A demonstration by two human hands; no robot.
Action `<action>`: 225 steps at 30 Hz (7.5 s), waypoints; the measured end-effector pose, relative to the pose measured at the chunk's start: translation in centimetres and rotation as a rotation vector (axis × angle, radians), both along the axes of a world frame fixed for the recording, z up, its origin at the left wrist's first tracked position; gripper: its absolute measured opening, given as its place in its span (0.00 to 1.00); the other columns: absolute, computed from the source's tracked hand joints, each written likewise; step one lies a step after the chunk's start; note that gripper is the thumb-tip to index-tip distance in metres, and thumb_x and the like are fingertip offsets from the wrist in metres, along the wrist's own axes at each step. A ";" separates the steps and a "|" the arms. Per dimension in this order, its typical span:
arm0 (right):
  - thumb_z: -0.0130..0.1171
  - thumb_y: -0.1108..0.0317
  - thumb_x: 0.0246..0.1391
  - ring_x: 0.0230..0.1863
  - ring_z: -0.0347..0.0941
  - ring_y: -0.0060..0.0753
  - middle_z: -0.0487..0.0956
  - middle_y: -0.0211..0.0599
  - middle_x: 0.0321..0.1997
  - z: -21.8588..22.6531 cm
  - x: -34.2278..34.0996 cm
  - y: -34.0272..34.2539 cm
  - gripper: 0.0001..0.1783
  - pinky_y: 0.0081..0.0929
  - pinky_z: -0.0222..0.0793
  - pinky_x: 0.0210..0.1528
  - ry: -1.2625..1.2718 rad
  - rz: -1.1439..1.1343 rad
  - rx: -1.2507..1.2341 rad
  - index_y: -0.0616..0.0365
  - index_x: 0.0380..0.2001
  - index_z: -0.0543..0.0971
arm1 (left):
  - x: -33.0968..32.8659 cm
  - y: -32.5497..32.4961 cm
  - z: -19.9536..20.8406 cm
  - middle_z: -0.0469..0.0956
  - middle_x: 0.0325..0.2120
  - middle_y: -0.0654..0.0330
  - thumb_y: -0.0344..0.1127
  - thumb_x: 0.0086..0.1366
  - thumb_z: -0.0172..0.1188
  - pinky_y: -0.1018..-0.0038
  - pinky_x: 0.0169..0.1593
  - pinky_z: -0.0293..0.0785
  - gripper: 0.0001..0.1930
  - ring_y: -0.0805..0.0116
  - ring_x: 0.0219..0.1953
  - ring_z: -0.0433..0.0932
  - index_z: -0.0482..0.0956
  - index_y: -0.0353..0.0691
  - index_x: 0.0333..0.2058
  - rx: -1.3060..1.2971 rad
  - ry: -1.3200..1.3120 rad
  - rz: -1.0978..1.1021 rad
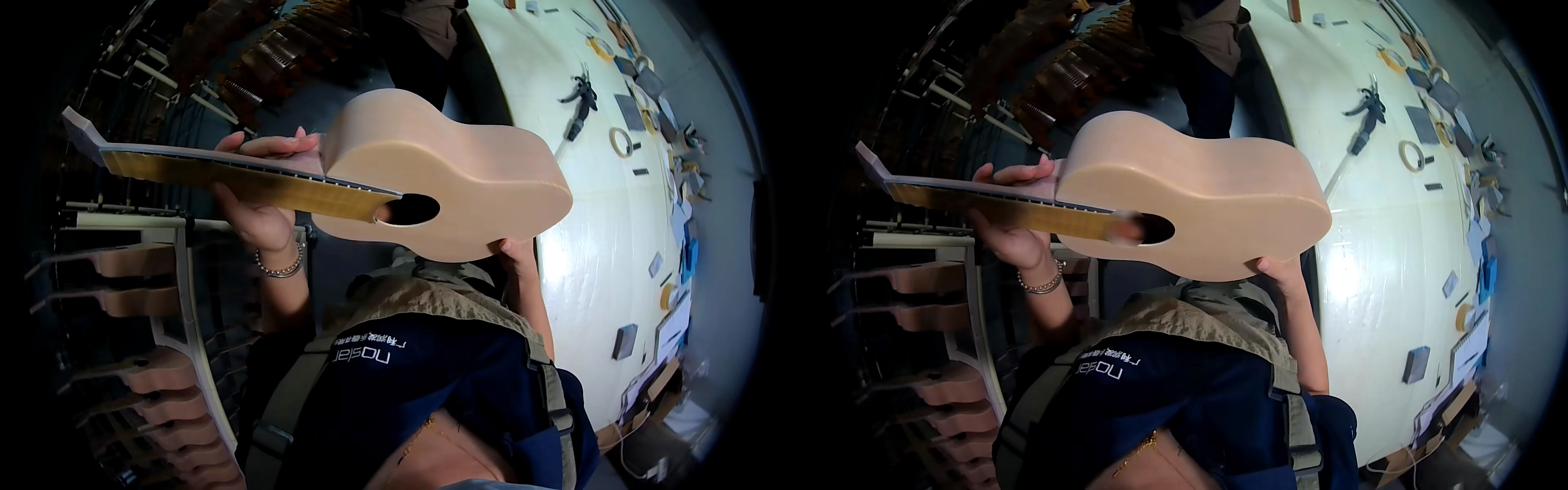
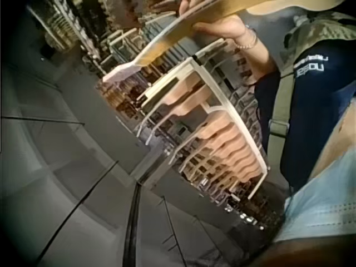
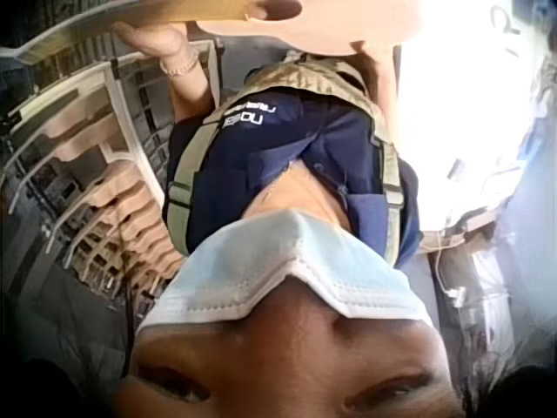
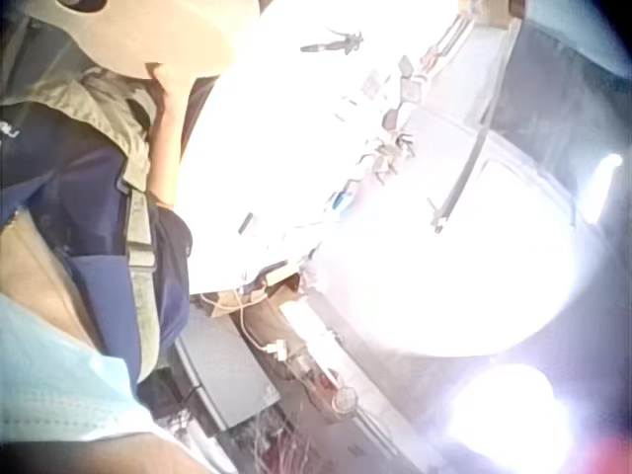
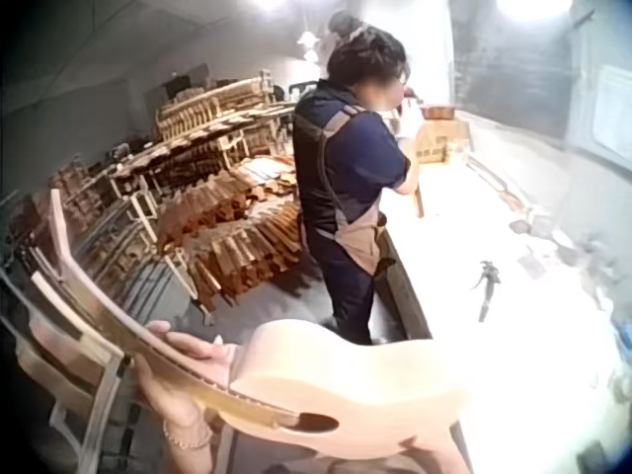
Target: The person applies tape to the edges of a ukulele body, wipes down the body and neck with a cloth, and places the instrument on a storage rack.
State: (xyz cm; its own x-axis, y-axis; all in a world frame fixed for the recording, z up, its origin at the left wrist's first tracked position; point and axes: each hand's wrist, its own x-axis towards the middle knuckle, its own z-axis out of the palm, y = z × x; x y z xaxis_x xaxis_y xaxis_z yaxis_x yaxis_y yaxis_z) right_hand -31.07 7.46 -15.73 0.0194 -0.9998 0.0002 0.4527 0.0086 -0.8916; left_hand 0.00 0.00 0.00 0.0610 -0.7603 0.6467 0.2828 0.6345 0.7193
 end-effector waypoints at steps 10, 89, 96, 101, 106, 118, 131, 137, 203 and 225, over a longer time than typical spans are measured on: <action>0.75 0.57 0.30 0.52 0.66 0.35 0.70 0.39 0.51 0.5 4.4 7.4 0.47 0.33 0.62 0.53 -0.065 -0.350 0.054 0.64 0.54 0.64 | 0.6 -2.8 -2.5 0.75 0.35 0.47 0.55 0.68 0.28 0.48 0.56 0.62 0.27 0.50 0.40 0.76 0.60 0.37 0.51 0.118 0.140 -0.357; 0.59 0.42 0.45 0.63 0.55 0.46 0.61 0.47 0.61 -25.4 32.7 41.5 0.38 0.42 0.52 0.61 0.018 -1.007 1.360 0.50 0.56 0.65 | -50.2 21.7 -21.6 0.58 0.54 0.43 0.25 0.51 0.62 0.61 0.58 0.58 0.40 0.47 0.57 0.59 0.54 0.47 0.62 -0.955 -1.176 -0.856; 0.65 0.41 0.34 0.58 0.61 0.50 0.67 0.45 0.58 -20.4 36.3 50.1 0.42 0.44 0.57 0.57 0.386 -1.210 1.467 0.54 0.52 0.70 | -33.8 33.5 -21.7 0.61 0.55 0.47 0.32 0.51 0.61 0.57 0.61 0.54 0.31 0.47 0.59 0.58 0.63 0.40 0.56 -1.401 -1.268 -1.189; 0.60 0.59 0.48 0.38 0.74 0.46 0.79 0.40 0.36 -25.6 32.4 48.0 0.20 0.40 0.69 0.39 0.124 -1.691 1.618 0.54 0.44 0.73 | -32.5 34.5 -30.1 0.64 0.52 0.49 0.28 0.50 0.55 0.57 0.58 0.60 0.29 0.50 0.56 0.62 0.66 0.44 0.54 -1.639 -1.099 -1.499; 0.58 0.61 0.51 0.39 0.74 0.46 0.77 0.43 0.37 -28.9 29.0 41.5 0.18 0.36 0.69 0.39 0.032 -1.759 1.293 0.54 0.44 0.72 | -30.8 32.5 -37.1 0.69 0.46 0.54 0.35 0.55 0.56 0.63 0.52 0.67 0.23 0.54 0.51 0.67 0.67 0.43 0.51 -1.820 -1.794 -1.537; 0.57 0.64 0.50 0.33 0.74 0.43 0.77 0.39 0.31 -39.8 21.7 35.3 0.12 0.35 0.69 0.34 -0.102 -2.025 1.008 0.54 0.39 0.75 | -42.3 28.6 -49.3 0.75 0.41 0.52 0.38 0.64 0.49 0.65 0.44 0.71 0.17 0.55 0.38 0.75 0.71 0.36 0.48 -1.179 -1.862 -0.985; 0.58 0.66 0.50 0.35 0.74 0.39 0.77 0.39 0.34 -44.7 14.7 34.8 0.15 0.33 0.69 0.39 -0.091 -1.949 0.898 0.57 0.41 0.73 | -64.6 17.1 -57.0 0.75 0.41 0.48 0.42 0.64 0.48 0.63 0.47 0.70 0.18 0.58 0.41 0.75 0.75 0.33 0.44 -1.425 -1.315 -0.364; 0.59 0.66 0.48 0.35 0.74 0.39 0.77 0.40 0.35 -44.9 14.0 33.5 0.16 0.34 0.68 0.40 0.004 -1.834 0.936 0.59 0.41 0.73 | -70.6 22.3 -56.2 0.74 0.43 0.48 0.42 0.62 0.50 0.63 0.49 0.69 0.19 0.56 0.43 0.74 0.74 0.35 0.45 -1.576 -1.196 -0.356; 0.64 0.55 0.38 0.38 0.72 0.40 0.75 0.38 0.35 -42.7 13.4 31.0 0.30 0.35 0.64 0.42 0.822 -1.254 1.482 0.56 0.46 0.72 | -82.2 24.8 -59.9 0.68 0.54 0.54 0.44 0.60 0.51 0.61 0.53 0.67 0.23 0.51 0.52 0.70 0.69 0.45 0.53 -1.730 -1.606 -0.704; 0.60 0.53 0.44 0.39 0.72 0.40 0.75 0.39 0.35 -43.4 14.7 32.0 0.26 0.35 0.64 0.42 0.742 -1.252 1.569 0.57 0.45 0.73 | -81.5 25.3 -62.4 0.75 0.42 0.49 0.42 0.57 0.52 0.61 0.51 0.67 0.16 0.51 0.45 0.73 0.77 0.40 0.40 -1.516 -1.275 -0.737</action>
